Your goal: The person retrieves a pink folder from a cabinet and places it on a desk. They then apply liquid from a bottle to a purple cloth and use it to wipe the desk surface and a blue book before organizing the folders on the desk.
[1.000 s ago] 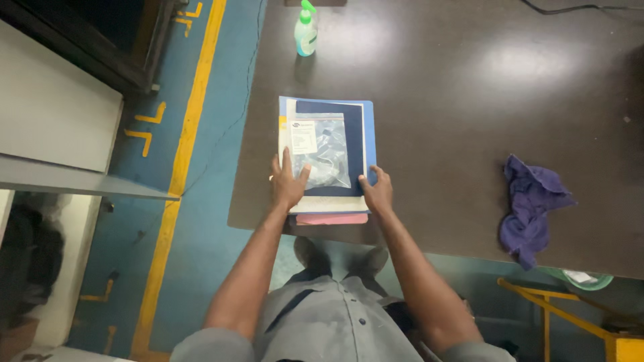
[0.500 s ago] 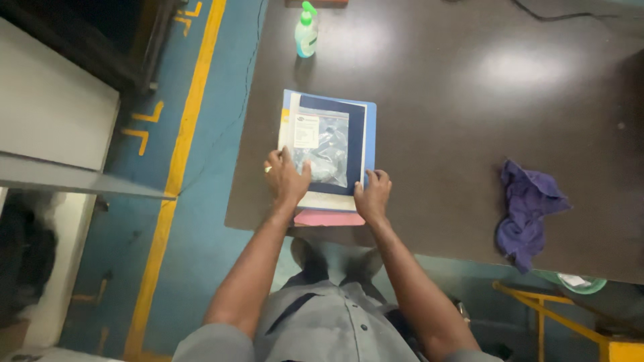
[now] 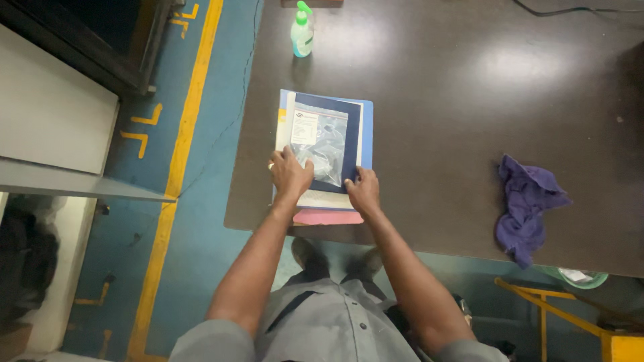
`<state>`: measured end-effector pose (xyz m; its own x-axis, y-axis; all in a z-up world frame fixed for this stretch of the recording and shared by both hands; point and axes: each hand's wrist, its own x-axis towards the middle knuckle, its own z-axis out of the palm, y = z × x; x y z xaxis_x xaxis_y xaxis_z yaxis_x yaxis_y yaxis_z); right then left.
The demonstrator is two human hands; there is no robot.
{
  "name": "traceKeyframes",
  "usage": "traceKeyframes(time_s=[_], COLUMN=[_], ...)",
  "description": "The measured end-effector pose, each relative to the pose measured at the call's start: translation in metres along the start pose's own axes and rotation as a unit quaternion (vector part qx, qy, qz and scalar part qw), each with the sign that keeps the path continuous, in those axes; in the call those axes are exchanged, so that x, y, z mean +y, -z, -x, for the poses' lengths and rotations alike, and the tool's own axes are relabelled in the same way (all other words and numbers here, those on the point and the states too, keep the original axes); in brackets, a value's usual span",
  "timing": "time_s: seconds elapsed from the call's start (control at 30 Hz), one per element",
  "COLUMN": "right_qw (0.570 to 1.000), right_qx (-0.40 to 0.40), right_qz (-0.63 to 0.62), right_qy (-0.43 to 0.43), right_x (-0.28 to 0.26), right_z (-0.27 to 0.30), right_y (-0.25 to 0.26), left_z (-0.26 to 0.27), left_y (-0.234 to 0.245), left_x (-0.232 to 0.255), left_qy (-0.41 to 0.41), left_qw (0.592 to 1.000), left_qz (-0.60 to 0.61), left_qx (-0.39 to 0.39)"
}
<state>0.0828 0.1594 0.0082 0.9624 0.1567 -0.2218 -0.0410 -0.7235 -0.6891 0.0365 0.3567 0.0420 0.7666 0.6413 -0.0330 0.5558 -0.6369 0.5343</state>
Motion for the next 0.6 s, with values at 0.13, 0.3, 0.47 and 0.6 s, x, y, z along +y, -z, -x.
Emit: traceKeyframes(time_s=[0.13,0.3,0.47,0.6], right_qw=[0.999,0.996,0.995,0.985], right_qx=[0.003,-0.029,-0.023,0.1], right_qz=[0.018,-0.053,-0.044,0.104], right_qy=[0.027,-0.058,-0.087,0.096], right_x=[-0.01,-0.028,-0.025,-0.005], right_z=[0.003,0.009,0.003,-0.006], right_y=[0.009,0.023,0.017,0.004], left_z=[0.003,0.013,0.003,-0.005], left_y=[0.008,0.028,0.009,-0.017], left_x=[0.0,0.012,0.003,-0.014], left_qy=[-0.022,-0.044,-0.045,-0.09], left_qw=[0.999,0.997,0.997,0.992], left_qz=[-0.005,-0.018,0.032,0.069], left_qx=[0.025,0.06,0.056,0.063])
